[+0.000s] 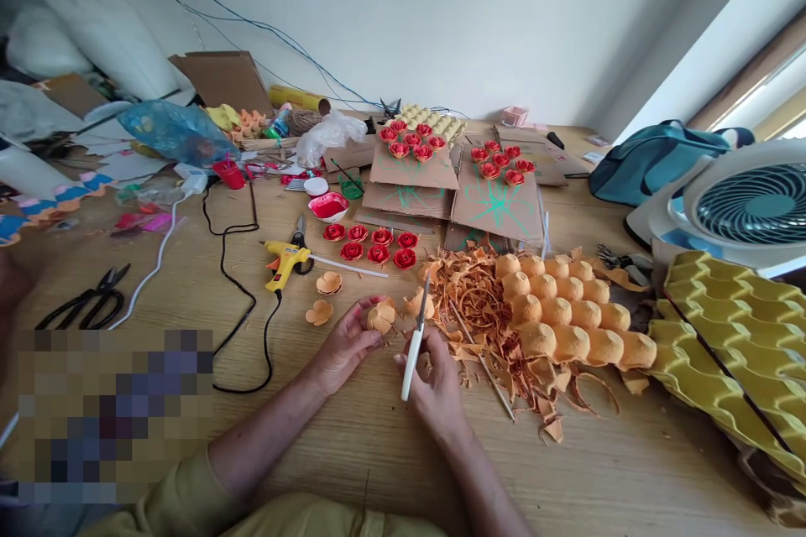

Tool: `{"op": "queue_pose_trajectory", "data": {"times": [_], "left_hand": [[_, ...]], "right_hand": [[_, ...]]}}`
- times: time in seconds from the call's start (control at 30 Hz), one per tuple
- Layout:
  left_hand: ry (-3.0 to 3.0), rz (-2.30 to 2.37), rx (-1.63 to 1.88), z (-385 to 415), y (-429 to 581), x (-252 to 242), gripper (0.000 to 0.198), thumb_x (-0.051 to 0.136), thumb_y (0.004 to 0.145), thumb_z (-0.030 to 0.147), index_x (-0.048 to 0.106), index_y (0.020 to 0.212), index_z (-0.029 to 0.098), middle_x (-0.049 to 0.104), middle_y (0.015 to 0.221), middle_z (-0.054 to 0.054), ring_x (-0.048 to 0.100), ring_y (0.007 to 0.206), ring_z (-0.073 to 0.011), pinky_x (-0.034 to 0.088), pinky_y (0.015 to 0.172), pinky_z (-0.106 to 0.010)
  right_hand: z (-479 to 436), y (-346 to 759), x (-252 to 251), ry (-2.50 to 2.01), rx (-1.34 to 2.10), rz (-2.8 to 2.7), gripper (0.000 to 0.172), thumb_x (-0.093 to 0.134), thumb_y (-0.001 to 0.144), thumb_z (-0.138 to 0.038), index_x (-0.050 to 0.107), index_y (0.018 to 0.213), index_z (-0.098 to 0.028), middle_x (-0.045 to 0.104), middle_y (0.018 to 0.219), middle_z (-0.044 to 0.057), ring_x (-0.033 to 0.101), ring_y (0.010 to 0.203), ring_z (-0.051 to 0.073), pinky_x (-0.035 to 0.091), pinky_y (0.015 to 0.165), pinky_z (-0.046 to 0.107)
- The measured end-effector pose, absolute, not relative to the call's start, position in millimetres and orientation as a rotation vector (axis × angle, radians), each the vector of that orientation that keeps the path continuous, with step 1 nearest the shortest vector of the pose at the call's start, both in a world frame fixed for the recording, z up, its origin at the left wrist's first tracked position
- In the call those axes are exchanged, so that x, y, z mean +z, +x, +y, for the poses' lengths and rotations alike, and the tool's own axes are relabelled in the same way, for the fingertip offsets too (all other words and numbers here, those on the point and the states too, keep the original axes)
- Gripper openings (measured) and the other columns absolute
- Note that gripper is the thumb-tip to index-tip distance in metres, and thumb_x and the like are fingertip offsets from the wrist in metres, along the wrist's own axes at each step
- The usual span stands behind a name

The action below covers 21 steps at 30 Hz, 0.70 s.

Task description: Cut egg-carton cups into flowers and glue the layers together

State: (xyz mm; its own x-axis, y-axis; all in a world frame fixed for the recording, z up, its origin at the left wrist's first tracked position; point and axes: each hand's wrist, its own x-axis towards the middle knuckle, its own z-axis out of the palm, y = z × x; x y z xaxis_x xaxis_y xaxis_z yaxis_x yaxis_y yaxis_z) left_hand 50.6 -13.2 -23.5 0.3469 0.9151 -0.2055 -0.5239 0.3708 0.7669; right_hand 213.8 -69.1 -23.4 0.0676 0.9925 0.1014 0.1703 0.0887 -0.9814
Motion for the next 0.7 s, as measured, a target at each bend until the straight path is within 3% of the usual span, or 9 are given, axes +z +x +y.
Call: {"op": "queue_pose_trajectory", "data": {"times": [0.17, 0.4, 0.7], "left_hand": [[0.662, 0.743, 1.130, -13, 47, -14, 0.060, 0.085, 0.068, 0.020, 0.056, 0.121, 0.023, 0.065, 0.094, 0.001, 0.056, 0.076, -0.0086, 0.043, 0.071, -0.021], [0.706, 0.739, 1.190, -15, 46, -9, 0.058, 0.083, 0.070, 0.022, 0.056, 0.121, 0.023, 0.066, 0.096, 0.000, 0.058, 0.082, -0.0113, 0.045, 0.077, -0.023], [0.797, 0.765, 1.217, -17, 45, -11, 0.055, 0.081, 0.073, 0.024, 0.056, 0.122, 0.025, 0.066, 0.101, 0.000, 0.059, 0.091, -0.0136, 0.045, 0.086, -0.026]], "right_hand": [[-70, 215, -27, -1.309, 1.131, -1.506, 0.024, 0.061, 0.086, -0.044, 0.056, 0.082, -0.021, 0.057, 0.081, 0.002, 0.049, 0.078, 0.019, 0.042, 0.071, 0.030], [-69, 212, -31, -1.254, 1.136, -1.703, 0.024, 0.058, 0.090, -0.046, 0.060, 0.091, -0.022, 0.062, 0.090, 0.003, 0.051, 0.087, 0.023, 0.039, 0.082, 0.036], [-68, 212, -27, -1.211, 1.124, -1.749, 0.030, 0.053, 0.092, -0.053, 0.061, 0.092, -0.023, 0.059, 0.083, 0.003, 0.050, 0.081, 0.022, 0.037, 0.079, 0.036]]}}
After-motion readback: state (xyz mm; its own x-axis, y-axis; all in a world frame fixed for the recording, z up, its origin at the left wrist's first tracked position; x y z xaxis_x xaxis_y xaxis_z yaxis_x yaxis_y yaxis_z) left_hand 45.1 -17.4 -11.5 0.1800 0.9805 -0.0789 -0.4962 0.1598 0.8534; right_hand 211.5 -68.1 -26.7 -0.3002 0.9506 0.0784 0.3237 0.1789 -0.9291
